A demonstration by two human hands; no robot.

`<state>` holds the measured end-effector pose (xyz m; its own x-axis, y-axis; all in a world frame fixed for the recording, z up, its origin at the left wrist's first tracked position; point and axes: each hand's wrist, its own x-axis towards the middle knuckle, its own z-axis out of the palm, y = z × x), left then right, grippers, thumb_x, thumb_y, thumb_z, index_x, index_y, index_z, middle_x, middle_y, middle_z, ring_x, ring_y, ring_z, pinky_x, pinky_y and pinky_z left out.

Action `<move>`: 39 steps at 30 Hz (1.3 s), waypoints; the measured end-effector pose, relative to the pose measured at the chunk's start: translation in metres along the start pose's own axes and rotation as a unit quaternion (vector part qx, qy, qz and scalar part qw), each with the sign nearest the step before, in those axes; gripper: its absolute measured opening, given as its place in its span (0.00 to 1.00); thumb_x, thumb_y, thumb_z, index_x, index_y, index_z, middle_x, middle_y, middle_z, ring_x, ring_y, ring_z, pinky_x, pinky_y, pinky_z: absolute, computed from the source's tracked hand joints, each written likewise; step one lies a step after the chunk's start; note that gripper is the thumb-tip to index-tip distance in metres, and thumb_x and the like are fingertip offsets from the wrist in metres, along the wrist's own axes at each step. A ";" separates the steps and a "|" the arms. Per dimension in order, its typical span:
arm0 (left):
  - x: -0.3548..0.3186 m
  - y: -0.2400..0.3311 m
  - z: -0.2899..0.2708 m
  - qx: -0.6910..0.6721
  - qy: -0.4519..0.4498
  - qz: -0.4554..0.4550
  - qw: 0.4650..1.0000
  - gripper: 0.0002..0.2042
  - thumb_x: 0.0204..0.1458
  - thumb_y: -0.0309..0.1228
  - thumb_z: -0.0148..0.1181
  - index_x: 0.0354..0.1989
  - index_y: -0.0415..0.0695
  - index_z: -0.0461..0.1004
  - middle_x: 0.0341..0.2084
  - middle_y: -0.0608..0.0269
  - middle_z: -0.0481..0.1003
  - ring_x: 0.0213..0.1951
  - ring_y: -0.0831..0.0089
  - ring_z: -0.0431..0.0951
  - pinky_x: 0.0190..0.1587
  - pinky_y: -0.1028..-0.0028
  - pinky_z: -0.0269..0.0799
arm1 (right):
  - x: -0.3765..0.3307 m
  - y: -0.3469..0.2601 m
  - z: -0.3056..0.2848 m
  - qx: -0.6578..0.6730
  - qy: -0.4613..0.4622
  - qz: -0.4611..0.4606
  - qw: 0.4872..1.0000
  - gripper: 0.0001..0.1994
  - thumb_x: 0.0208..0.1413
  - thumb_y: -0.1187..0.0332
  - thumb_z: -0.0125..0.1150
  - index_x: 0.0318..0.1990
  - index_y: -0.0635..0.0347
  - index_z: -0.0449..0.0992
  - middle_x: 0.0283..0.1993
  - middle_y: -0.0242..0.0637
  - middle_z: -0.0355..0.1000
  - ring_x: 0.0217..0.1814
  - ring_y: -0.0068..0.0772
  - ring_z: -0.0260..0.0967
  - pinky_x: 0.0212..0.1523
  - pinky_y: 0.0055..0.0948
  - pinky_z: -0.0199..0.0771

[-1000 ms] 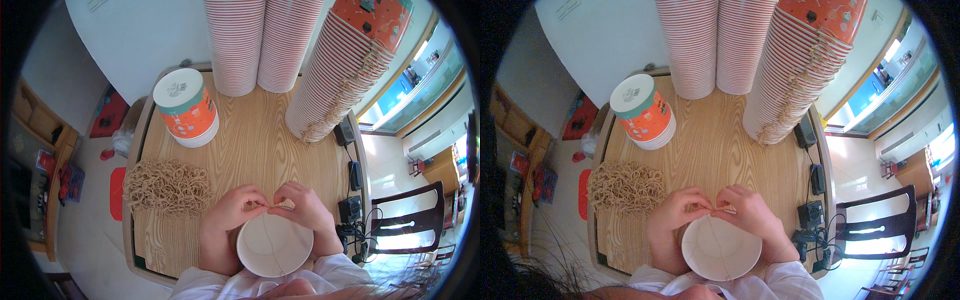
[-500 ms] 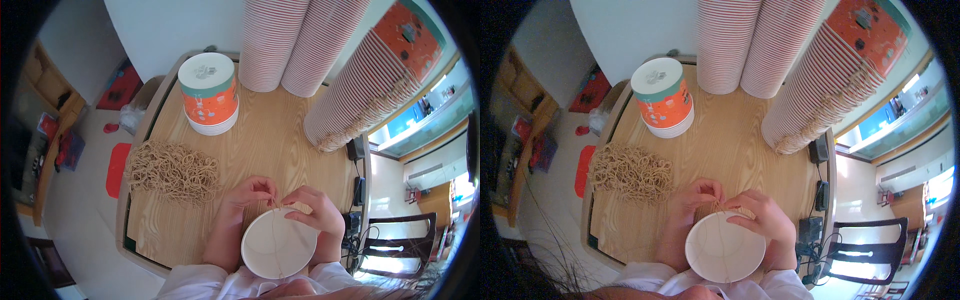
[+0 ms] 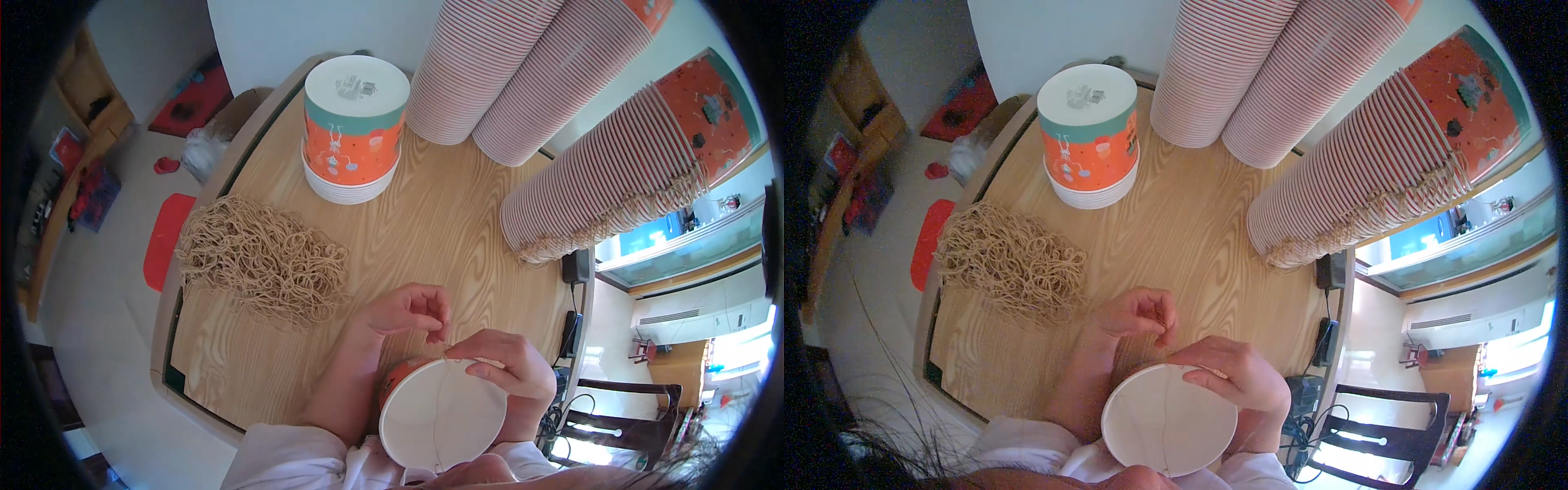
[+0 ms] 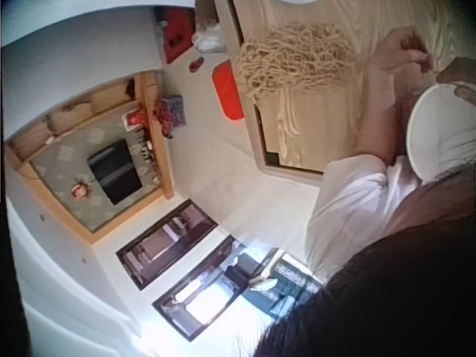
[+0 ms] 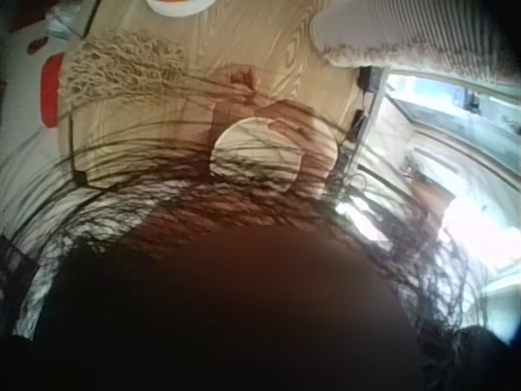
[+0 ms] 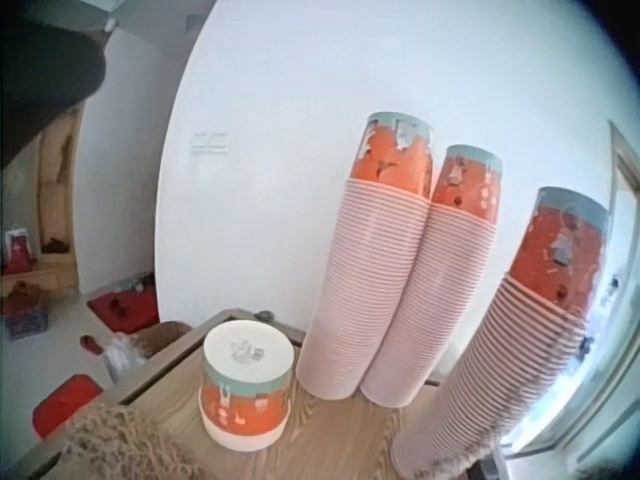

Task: Applying rubber bands to individual paper cups from a stack.

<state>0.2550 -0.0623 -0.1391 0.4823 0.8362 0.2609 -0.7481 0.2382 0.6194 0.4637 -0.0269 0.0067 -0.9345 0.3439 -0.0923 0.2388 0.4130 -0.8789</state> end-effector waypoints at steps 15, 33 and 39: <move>0.006 -0.006 0.000 0.042 -0.071 -0.001 0.997 0.09 0.47 0.24 0.66 0.34 0.38 0.73 0.33 0.59 0.73 0.38 0.70 0.73 0.41 0.72 0.70 | -0.001 -0.001 0.003 -0.018 0.024 0.016 0.999 0.11 0.56 0.69 0.58 0.45 0.62 0.78 0.42 0.44 0.76 0.45 0.45 0.73 0.46 0.35 0.73; 0.008 0.000 0.009 0.034 -0.051 0.016 0.998 0.06 0.49 0.18 0.60 0.35 0.39 0.72 0.33 0.63 0.73 0.38 0.76 0.74 0.41 0.76 0.72 | -0.002 -0.002 -0.001 -0.029 0.009 0.016 0.999 0.14 0.58 0.67 0.56 0.46 0.69 0.76 0.43 0.48 0.75 0.44 0.44 0.73 0.45 0.33 0.71; 0.005 -0.007 -0.001 0.069 -0.025 0.011 0.997 0.07 0.46 0.20 0.64 0.31 0.40 0.71 0.32 0.61 0.73 0.36 0.72 0.74 0.40 0.73 0.71 | -0.003 0.002 0.002 -0.035 0.023 0.015 0.999 0.12 0.56 0.68 0.58 0.45 0.64 0.77 0.43 0.44 0.76 0.43 0.45 0.73 0.44 0.35 0.73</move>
<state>0.2621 -0.0598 -0.1430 0.4913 0.8139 0.3102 -0.6907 0.1472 0.7079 0.4661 -0.0288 0.0048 -0.9142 0.3942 -0.0944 0.2848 0.4589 -0.8416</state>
